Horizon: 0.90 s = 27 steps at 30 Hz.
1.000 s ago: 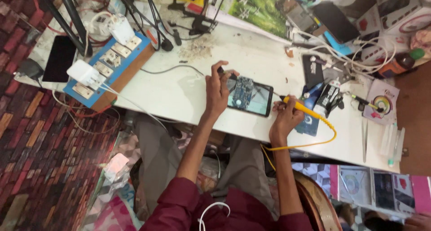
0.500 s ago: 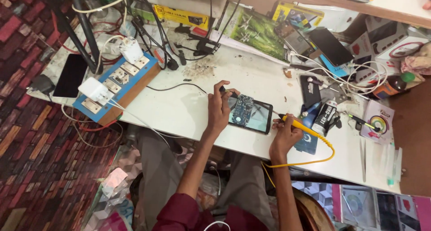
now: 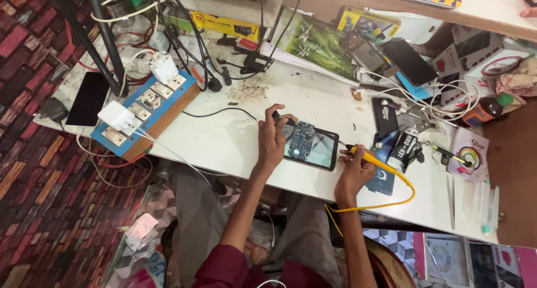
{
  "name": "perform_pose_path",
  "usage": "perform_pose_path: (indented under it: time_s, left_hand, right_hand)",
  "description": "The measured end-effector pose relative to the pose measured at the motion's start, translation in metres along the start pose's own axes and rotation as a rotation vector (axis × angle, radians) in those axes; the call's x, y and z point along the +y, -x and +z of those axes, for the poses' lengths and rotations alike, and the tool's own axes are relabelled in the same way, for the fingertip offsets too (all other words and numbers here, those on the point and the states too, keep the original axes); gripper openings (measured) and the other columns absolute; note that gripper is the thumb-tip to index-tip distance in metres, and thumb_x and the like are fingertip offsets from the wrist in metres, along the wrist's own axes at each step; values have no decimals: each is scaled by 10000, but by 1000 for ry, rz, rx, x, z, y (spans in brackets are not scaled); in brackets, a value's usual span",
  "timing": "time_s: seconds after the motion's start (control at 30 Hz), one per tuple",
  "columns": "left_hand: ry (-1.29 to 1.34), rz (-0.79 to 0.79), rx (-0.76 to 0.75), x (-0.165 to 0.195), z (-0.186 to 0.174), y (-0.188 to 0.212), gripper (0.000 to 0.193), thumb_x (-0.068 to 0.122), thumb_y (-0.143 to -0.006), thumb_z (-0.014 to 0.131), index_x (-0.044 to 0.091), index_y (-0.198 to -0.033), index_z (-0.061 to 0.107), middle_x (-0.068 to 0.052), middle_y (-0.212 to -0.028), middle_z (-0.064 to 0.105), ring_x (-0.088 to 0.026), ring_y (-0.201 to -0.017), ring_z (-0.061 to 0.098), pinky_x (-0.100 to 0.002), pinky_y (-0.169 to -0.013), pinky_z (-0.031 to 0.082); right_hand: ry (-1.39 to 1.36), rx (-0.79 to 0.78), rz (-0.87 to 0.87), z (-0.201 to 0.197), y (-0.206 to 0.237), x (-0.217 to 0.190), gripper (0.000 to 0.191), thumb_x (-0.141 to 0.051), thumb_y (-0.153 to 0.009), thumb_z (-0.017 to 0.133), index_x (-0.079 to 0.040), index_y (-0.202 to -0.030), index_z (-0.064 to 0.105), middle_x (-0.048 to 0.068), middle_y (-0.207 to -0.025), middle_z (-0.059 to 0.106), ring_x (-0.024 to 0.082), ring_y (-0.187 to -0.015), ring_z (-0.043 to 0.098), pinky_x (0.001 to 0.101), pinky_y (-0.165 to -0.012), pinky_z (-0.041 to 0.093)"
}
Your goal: The person uses a yellow soldering iron to work on a small circuit board placed on a smartphone screen. They repeatedly apply the soldering iron to various points on the board while holding it steady with the other hand.
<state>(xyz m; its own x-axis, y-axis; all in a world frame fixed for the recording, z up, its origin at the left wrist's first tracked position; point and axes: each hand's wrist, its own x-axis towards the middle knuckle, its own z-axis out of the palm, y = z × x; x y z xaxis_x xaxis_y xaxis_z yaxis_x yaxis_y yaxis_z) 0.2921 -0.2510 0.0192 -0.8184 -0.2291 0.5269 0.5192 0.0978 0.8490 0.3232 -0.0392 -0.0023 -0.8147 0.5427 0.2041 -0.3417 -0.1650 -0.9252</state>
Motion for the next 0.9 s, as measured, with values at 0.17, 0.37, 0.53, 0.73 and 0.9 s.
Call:
perform_pose_path:
  time_s: [0.17, 0.37, 0.53, 0.73, 0.9]
  left_hand:
    - [-8, -52, -6, 1, -1, 0, 251, 43, -1078, 436, 76, -1326, 466, -61, -957, 781, -123, -547, 511, -302, -558, 415]
    - [13, -42, -4, 1, -4, -1, 258, 62, -1079, 430, 67, -1334, 466, -73, -948, 778, -124, -550, 523, -297, -556, 413]
    - [28, -26, -1, 3, -8, -1, 253, 106, -1102, 409, 58, -1346, 454, -76, -961, 774, -119, -551, 529, -290, -556, 419]
    - [32, -26, -2, 4, -8, -3, 249, 143, -1107, 420, 56, -1338, 452, -74, -937, 777, -116, -522, 500, -301, -528, 381]
    - [37, -38, -9, 1, -8, 0, 262, 184, -1114, 423, 54, -1338, 458, -71, -922, 774, -114, -519, 497, -299, -513, 388]
  right_hand:
    - [-46, 4, 18, -3, -1, 4, 269, -225, -1112, 580, 34, -1047, 608, 63, -755, 530, 172, -700, 640, 293, -595, 504]
    - [-177, 61, 95, -9, -3, 9, 388, -389, -1071, 591, -2, -1050, 575, 45, -711, 524, 173, -631, 611, 289, -551, 479]
    - [-207, 4, 112, -13, -4, 11, 378, -392, -1058, 621, -18, -1089, 571, 38, -753, 517, 168, -634, 582, 290, -542, 462]
    - [-232, -26, 246, -35, 2, -7, 356, -403, -1044, 610, -50, -1081, 586, 35, -775, 549, 166, -609, 579, 275, -494, 430]
    - [-95, -65, 190, -41, 13, -6, 293, -344, -1038, 619, -59, -1103, 604, 47, -757, 552, 168, -583, 599, 271, -483, 440]
